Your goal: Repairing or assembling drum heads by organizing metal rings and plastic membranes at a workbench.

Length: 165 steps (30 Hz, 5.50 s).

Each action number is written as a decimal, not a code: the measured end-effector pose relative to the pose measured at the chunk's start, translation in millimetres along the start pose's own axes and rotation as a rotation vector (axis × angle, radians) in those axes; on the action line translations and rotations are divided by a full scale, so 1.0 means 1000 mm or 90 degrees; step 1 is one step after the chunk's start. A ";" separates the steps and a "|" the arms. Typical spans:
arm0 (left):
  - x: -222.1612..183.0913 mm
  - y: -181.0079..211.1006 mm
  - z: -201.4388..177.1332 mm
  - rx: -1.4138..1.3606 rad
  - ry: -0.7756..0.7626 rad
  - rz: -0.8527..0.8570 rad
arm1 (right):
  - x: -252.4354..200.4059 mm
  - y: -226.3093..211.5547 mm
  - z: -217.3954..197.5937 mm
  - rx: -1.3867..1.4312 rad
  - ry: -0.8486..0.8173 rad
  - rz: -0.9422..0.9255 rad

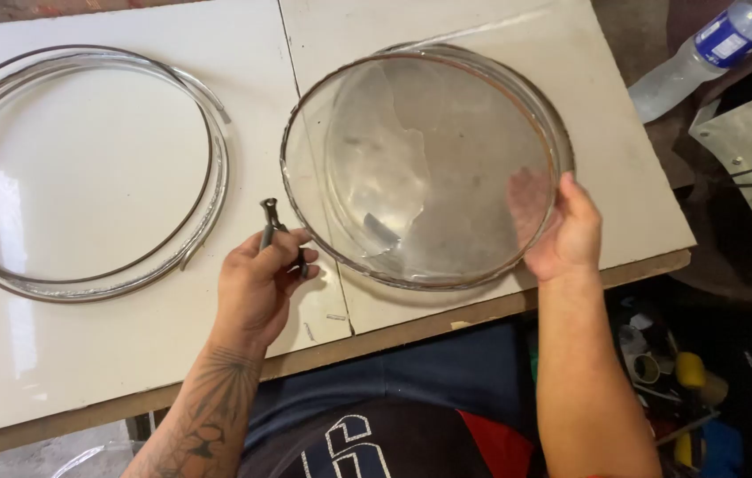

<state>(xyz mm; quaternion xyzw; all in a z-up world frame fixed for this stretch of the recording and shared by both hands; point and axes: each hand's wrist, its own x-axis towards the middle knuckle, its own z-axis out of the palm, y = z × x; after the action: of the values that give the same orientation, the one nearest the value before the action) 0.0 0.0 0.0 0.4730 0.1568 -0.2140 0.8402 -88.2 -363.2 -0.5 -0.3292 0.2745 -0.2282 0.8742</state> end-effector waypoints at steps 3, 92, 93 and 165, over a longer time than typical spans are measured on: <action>-0.005 -0.002 0.008 0.011 -0.010 0.003 | 0.000 0.013 -0.011 -0.028 0.009 0.036; 0.018 -0.016 -0.002 0.818 -0.097 -0.138 | 0.037 0.038 0.021 -0.373 0.204 -0.118; 0.020 -0.020 -0.006 0.817 -0.099 -0.126 | 0.038 0.037 0.021 -0.370 0.202 -0.117; 0.022 -0.001 0.048 0.813 -0.181 -0.279 | 0.020 0.059 0.024 -0.635 0.322 -0.407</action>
<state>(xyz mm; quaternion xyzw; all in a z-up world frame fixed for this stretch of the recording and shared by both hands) 21.3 -46.7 12.8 0.8000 -0.0198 -0.4893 0.3466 -45.7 -323.6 -33.2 -0.6975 0.4337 -0.3933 0.4132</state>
